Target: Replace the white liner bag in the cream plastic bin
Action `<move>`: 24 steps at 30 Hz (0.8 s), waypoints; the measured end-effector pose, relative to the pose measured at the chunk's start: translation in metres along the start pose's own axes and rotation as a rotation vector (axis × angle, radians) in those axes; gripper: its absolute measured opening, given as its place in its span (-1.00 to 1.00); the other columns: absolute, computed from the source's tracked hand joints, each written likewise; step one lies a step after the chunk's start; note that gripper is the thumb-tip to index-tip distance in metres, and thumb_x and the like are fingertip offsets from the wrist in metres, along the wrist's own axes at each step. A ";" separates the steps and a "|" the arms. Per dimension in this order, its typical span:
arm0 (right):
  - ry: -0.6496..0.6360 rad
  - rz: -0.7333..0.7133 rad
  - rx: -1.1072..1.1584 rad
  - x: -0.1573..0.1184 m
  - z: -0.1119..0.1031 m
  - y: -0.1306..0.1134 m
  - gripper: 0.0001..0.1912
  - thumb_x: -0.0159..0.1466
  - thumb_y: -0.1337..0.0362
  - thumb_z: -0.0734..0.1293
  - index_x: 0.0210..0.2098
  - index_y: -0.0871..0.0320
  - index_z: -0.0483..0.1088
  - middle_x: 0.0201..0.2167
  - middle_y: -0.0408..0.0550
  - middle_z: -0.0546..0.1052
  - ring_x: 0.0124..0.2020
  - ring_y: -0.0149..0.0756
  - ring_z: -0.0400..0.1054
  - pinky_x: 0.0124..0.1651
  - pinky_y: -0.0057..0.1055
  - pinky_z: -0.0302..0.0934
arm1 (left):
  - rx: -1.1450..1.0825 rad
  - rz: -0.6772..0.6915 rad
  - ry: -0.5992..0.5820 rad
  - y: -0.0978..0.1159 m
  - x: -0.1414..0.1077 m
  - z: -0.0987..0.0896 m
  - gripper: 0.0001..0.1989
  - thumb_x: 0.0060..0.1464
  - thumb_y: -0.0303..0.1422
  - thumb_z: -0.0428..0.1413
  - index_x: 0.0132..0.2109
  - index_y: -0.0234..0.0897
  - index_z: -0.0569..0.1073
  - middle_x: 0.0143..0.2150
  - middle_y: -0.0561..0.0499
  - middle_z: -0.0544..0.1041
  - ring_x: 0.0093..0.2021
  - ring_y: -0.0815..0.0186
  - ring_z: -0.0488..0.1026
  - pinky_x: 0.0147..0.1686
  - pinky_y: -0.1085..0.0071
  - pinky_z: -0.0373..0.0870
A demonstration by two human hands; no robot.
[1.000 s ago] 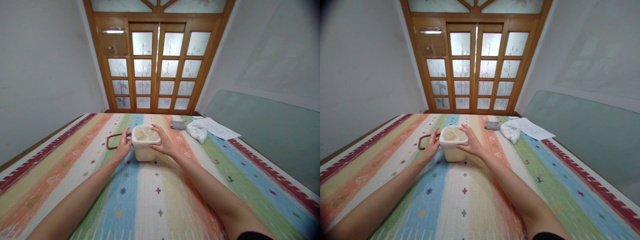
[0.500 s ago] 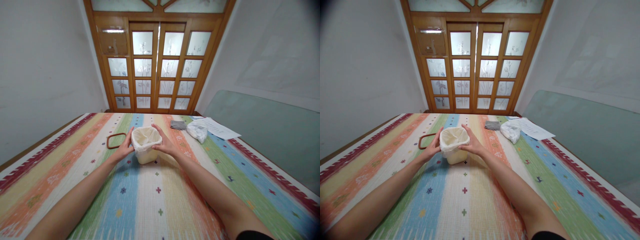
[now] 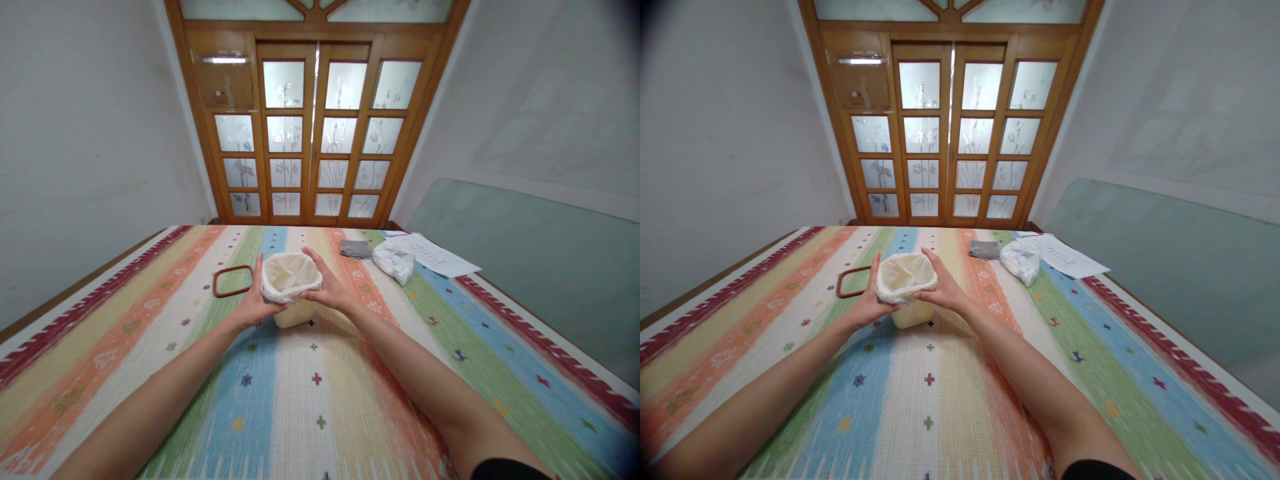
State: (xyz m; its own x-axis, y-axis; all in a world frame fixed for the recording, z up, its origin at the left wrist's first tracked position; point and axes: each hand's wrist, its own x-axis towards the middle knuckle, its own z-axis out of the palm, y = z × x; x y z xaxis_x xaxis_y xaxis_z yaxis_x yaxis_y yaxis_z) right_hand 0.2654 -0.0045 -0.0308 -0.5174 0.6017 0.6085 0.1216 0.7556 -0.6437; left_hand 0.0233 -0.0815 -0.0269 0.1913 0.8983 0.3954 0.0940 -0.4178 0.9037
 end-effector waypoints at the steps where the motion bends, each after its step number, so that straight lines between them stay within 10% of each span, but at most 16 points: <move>1: 0.002 0.000 -0.005 0.000 0.001 -0.001 0.30 0.07 -0.32 0.54 0.55 0.06 -0.08 0.51 0.24 0.07 0.53 0.14 -0.05 0.54 0.12 -0.14 | 0.004 0.009 0.024 0.000 0.000 0.003 0.37 -0.15 -0.13 0.50 0.58 -0.17 -0.20 0.47 -0.28 0.26 0.55 -0.10 0.05 0.53 -0.15 -0.19; 14: 0.115 0.048 0.034 -0.006 0.025 -0.008 0.31 0.07 -0.29 0.55 0.56 0.03 -0.13 0.51 0.22 0.07 0.52 0.14 -0.03 0.54 0.10 -0.12 | -0.022 0.085 0.175 -0.005 -0.001 0.014 0.25 -0.12 -0.15 0.48 0.55 -0.12 -0.08 0.44 -0.25 0.28 0.51 -0.07 0.14 0.50 -0.14 0.02; 24: -0.037 0.017 0.058 -0.002 0.004 -0.007 0.23 0.15 -0.30 0.49 0.57 0.01 -0.12 0.56 0.18 -0.02 0.56 0.11 -0.14 0.56 0.14 -0.24 | -0.043 0.050 0.130 -0.019 0.002 -0.007 0.27 -0.13 -0.09 0.49 0.55 -0.15 -0.05 0.39 -0.24 0.37 0.47 -0.05 0.22 0.47 -0.03 0.12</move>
State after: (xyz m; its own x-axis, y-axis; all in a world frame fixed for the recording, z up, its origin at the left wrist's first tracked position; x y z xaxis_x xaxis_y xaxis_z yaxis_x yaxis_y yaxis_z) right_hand 0.2621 -0.0125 -0.0292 -0.5472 0.6034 0.5801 0.0818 0.7283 -0.6804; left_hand 0.0151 -0.0707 -0.0416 0.0665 0.8877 0.4557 0.0446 -0.4589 0.8874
